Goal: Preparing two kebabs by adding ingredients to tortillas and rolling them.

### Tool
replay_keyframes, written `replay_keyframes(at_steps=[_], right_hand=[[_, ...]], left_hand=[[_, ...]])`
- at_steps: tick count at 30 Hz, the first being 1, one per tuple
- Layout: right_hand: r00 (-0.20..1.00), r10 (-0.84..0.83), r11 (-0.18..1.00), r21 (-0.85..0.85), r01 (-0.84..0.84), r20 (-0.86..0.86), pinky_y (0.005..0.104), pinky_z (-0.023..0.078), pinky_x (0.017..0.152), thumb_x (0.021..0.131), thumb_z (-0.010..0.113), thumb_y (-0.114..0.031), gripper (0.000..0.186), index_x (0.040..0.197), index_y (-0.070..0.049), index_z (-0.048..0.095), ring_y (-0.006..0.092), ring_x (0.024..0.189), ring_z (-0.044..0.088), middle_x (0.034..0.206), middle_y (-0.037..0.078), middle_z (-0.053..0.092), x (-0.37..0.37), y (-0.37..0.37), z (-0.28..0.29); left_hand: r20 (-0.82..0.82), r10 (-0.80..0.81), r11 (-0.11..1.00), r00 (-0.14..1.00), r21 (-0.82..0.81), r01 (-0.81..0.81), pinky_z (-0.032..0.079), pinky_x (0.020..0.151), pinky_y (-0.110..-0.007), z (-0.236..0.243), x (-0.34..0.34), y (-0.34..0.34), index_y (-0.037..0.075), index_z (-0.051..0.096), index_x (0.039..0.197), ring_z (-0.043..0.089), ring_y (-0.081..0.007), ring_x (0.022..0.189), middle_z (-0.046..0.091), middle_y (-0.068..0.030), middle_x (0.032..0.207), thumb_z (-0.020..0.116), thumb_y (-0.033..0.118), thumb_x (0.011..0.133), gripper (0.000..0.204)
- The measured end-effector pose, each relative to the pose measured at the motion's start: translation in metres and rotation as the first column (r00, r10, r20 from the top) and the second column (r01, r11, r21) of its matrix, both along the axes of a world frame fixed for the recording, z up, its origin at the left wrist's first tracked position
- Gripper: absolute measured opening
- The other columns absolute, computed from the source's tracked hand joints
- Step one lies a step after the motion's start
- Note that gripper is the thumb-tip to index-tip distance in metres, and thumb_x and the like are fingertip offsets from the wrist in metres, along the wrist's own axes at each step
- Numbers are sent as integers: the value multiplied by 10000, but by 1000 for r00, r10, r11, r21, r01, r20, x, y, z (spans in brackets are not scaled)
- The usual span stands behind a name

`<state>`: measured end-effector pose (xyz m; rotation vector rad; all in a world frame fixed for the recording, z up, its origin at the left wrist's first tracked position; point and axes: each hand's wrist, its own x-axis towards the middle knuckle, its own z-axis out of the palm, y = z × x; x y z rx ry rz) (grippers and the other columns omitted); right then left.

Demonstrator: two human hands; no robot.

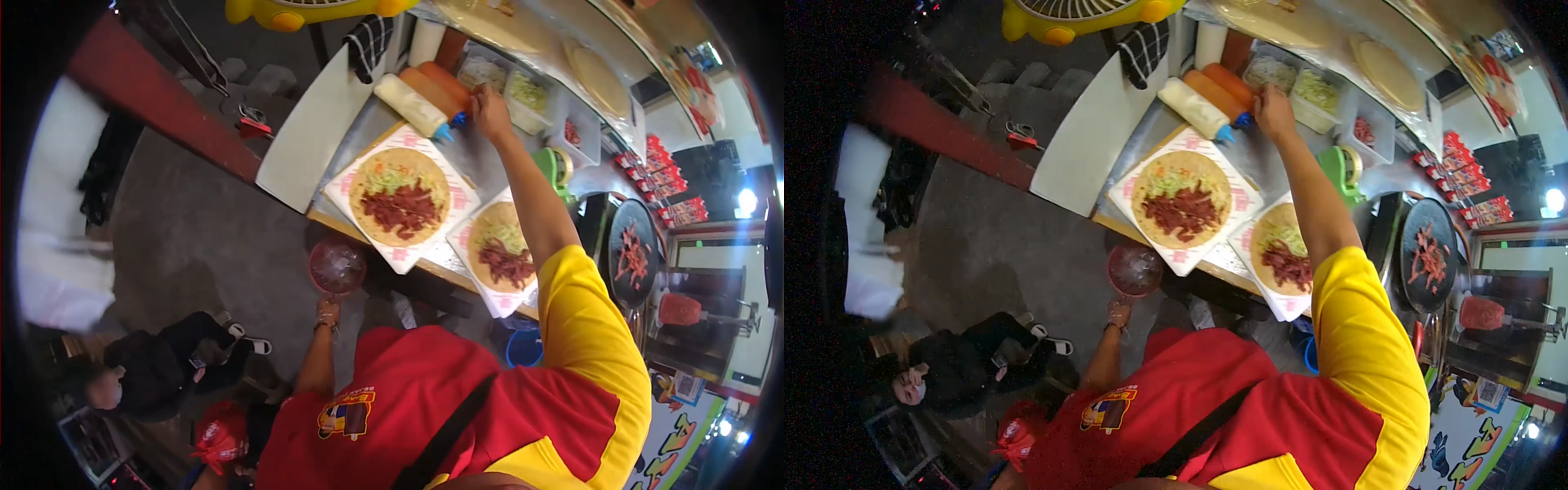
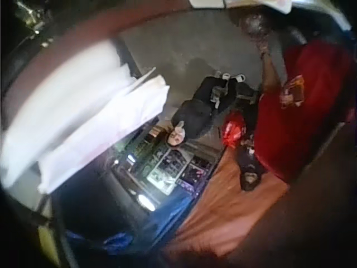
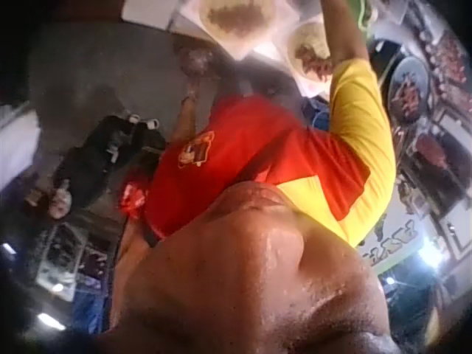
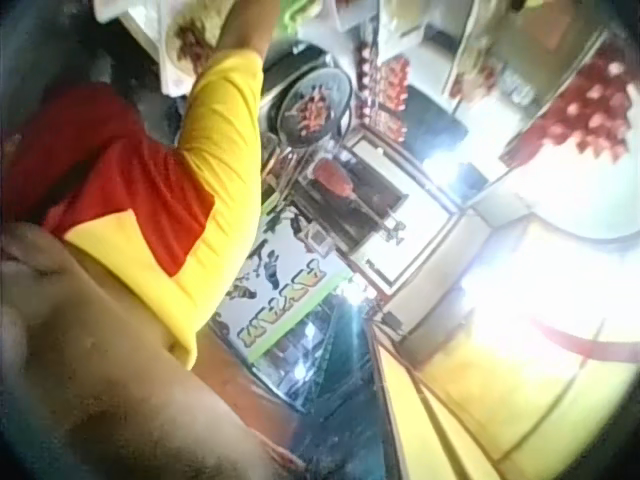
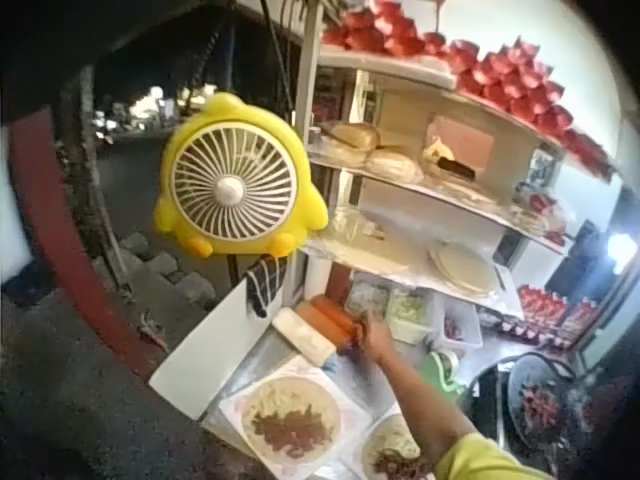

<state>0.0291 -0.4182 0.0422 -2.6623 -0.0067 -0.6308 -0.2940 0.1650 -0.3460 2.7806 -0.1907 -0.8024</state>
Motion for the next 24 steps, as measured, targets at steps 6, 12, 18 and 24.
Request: replay_keyframes(at_steps=[6, 12, 18, 24], right_hand=[[987, -40, 999, -33, 36, -154, 575, 547, 886, 950, 686, -215, 393, 1266, -35, 537, 516, 1028, 684, 1070, 291, 723, -8, 16, -10], [923, -102, 994, -13, 105, -370, 520, 545, 980, 866, 780, -264, 652, 1405, -25, 501, 502, 1155, 668, 1211, 306, 696, -56, -7, 13], [990, -26, 809, 579, 100, -135, 346, 579, 887, 895, 853, -281, 583, 1331, 20, 609, 159, 957, 728, 1081, 88, 763, -236, -11, 103], [936, -320, 844, 492, 213, 144, 414, 562, 997, 937, 834, -237, 420, 1210, 26, 654, 258, 1123, 718, 1177, 151, 763, -300, 9, 82]], left_hand=[[34, -303, 921, 953, 267, 283, 549, 988, -438, 26, -55, 94, 54, 719, 1198, 722, -306, 1095, 770, -148, 1125, 521, 188, 1063, 274], [-113, -195, 976, 974, 80, 204, 535, 991, -473, 46, -30, 82, 14, 718, 1123, 695, -368, 1142, 736, -205, 1200, 533, 234, 1074, 291], [-356, 118, 765, 927, -562, -313, 556, 855, -388, 145, 10, 0, -28, 691, 1077, 718, -286, 931, 734, -182, 1032, 611, 216, 1068, 256], [-273, -259, 461, 926, -878, -130, 560, 870, -314, 364, 57, -188, -39, 687, 1196, 699, -150, 942, 749, -91, 1041, 616, 170, 1093, 244]])
